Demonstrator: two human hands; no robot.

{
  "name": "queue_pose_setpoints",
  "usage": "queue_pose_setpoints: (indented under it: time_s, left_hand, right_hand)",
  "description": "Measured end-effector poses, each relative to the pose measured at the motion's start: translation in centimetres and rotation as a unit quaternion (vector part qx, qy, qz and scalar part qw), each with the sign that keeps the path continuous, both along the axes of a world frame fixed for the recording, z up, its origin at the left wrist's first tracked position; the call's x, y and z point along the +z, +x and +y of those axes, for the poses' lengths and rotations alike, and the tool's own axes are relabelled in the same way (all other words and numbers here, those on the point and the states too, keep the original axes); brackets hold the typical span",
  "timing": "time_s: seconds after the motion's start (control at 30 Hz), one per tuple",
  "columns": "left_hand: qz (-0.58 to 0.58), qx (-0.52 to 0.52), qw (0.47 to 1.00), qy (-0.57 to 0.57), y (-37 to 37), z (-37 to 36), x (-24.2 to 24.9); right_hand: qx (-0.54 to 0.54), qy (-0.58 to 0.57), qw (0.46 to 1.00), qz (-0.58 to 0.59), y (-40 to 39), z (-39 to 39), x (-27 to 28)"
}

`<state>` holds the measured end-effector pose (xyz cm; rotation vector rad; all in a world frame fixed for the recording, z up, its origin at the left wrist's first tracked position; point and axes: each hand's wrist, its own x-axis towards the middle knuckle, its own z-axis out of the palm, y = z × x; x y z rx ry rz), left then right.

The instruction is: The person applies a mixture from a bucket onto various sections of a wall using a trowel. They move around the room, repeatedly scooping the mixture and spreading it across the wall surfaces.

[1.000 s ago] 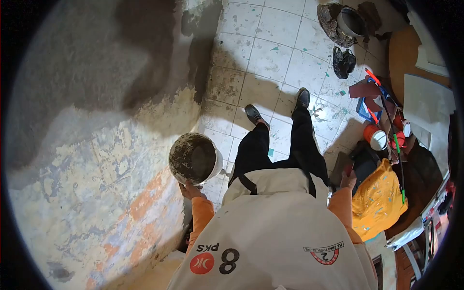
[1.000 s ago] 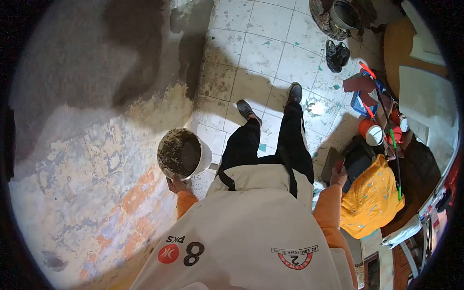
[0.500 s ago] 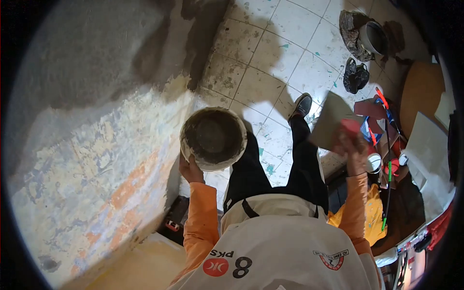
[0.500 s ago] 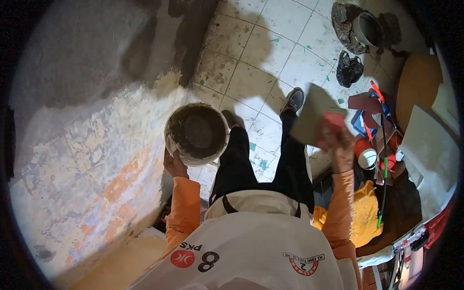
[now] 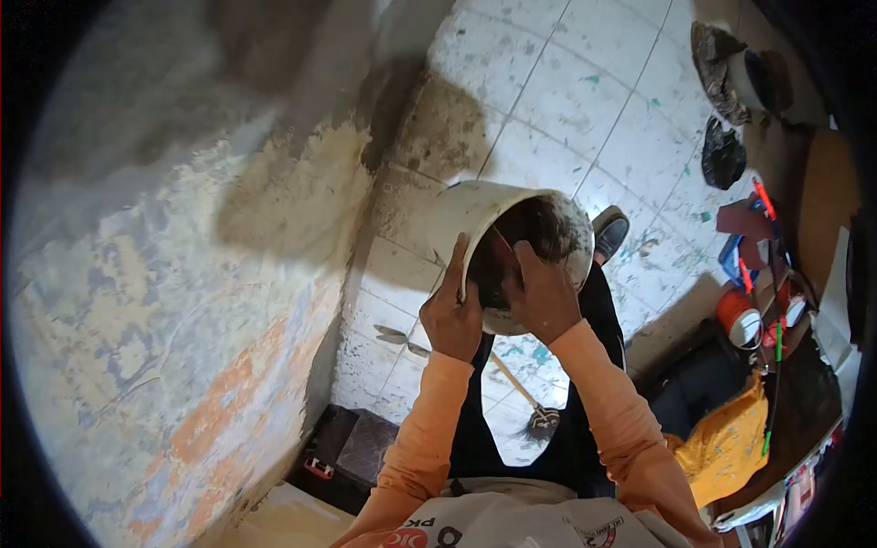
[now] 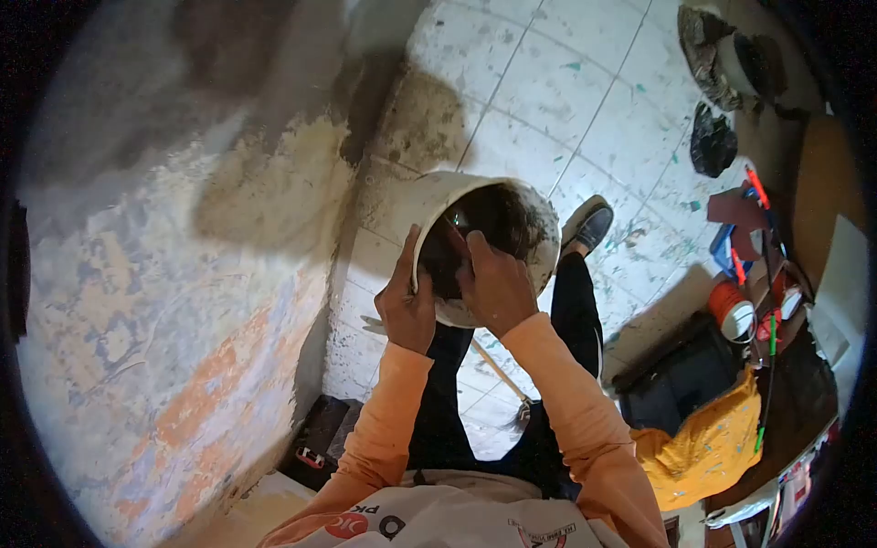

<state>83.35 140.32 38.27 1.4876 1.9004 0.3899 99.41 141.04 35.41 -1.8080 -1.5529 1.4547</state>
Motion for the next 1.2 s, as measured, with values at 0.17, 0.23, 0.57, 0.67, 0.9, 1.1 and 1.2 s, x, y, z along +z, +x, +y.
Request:
queue_pose_setpoints:
  time_s: [0.17,0.23,0.57,0.67,0.9,1.1,1.2]
  left_hand:
    - [0.030,-0.041,0.998,0.029,-0.7,-2.4,-5.2]
    - [0.046,-0.062,0.996,0.044,0.0,-2.6,-6.2]
    - [-0.010,-0.026,0.994,0.106,-2.4,-5.1,-14.3]
    - [-0.017,0.005,0.997,0.079,-5.3,-4.8,-15.5]
    - [-0.032,0.132,0.991,0.006,-12.7,-3.2,-17.3]
    - [-0.055,0.210,0.974,0.059,-16.2,-4.1,-20.0]
    - [-0.082,0.238,0.965,0.075,-17.0,-3.9,-20.6]
  right_hand:
    - [-0.050,-0.052,0.994,-0.076,-2.8,-3.0,-11.1]
    - [-0.063,-0.053,0.992,-0.096,-3.4,-3.0,-14.9]
    - [-0.210,-0.086,0.960,0.161,-10.4,-8.4,-26.9]
    - [-0.189,-0.129,0.948,0.222,-11.3,-7.8,-30.0]
    - [-0.210,-0.304,0.857,0.359,-9.2,-2.3,-23.8]
    - [-0.169,-0.350,0.837,0.384,-7.8,0.5,-21.5]
    - [-0.168,-0.340,0.846,0.375,-8.2,1.5,-21.1]
